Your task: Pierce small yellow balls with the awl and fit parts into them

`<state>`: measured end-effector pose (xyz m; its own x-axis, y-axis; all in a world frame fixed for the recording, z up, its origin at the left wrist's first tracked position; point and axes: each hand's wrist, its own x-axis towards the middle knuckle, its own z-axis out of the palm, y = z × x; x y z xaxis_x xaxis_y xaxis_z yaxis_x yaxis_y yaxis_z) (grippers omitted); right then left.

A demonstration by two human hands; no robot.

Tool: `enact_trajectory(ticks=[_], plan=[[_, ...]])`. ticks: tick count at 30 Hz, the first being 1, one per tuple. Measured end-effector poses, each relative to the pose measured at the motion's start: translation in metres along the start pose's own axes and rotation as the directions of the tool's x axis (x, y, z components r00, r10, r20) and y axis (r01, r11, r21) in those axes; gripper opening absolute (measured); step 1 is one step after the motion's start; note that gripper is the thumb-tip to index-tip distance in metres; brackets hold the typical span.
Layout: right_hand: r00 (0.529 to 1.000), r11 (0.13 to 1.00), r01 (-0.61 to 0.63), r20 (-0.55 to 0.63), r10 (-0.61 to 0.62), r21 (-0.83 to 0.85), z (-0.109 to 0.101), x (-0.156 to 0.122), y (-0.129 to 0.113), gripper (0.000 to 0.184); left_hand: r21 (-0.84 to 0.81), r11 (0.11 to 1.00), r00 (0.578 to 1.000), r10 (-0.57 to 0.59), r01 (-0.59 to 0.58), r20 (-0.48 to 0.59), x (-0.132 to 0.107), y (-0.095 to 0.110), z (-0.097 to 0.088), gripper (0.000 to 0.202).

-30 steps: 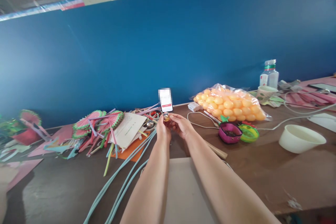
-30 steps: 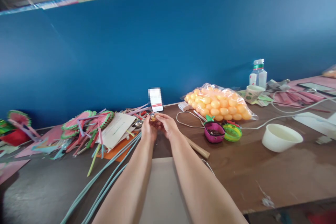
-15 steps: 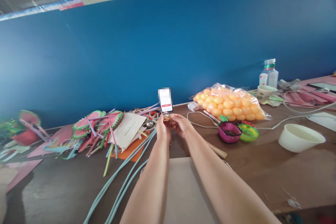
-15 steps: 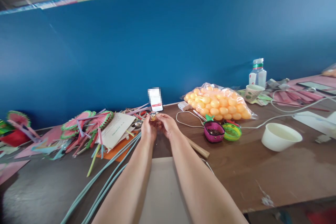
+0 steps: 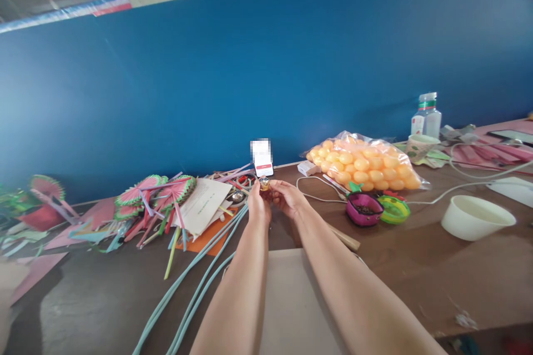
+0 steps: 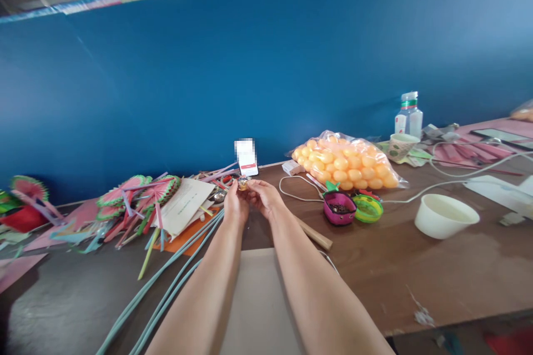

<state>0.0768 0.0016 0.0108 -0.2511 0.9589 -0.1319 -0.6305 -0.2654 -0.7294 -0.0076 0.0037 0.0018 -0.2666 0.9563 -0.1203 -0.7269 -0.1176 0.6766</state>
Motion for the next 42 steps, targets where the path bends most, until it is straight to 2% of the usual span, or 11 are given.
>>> enact_trajectory(ticks=[11,26,42], plan=[[1.0,0.999,-0.011,0.025,0.01,0.047,-0.0001,0.0002,0.0002,0.007,-0.033,0.999,1.0,0.008,-0.008,0.008,0.0001,-0.0001,-0.0005,0.024],[0.999,1.0,0.015,0.04,-0.016,0.027,-0.0023,0.0027,0.0007,0.012,-0.05,0.999,0.999,0.023,-0.021,0.036,0.0022,-0.0018,-0.0023,0.019],[0.998,0.998,0.069,-0.01,-0.069,0.009,-0.0018,0.002,0.0005,0.013,-0.013,0.999,0.996,0.047,-0.047,0.073,0.0007,-0.0015,-0.0015,0.024]])
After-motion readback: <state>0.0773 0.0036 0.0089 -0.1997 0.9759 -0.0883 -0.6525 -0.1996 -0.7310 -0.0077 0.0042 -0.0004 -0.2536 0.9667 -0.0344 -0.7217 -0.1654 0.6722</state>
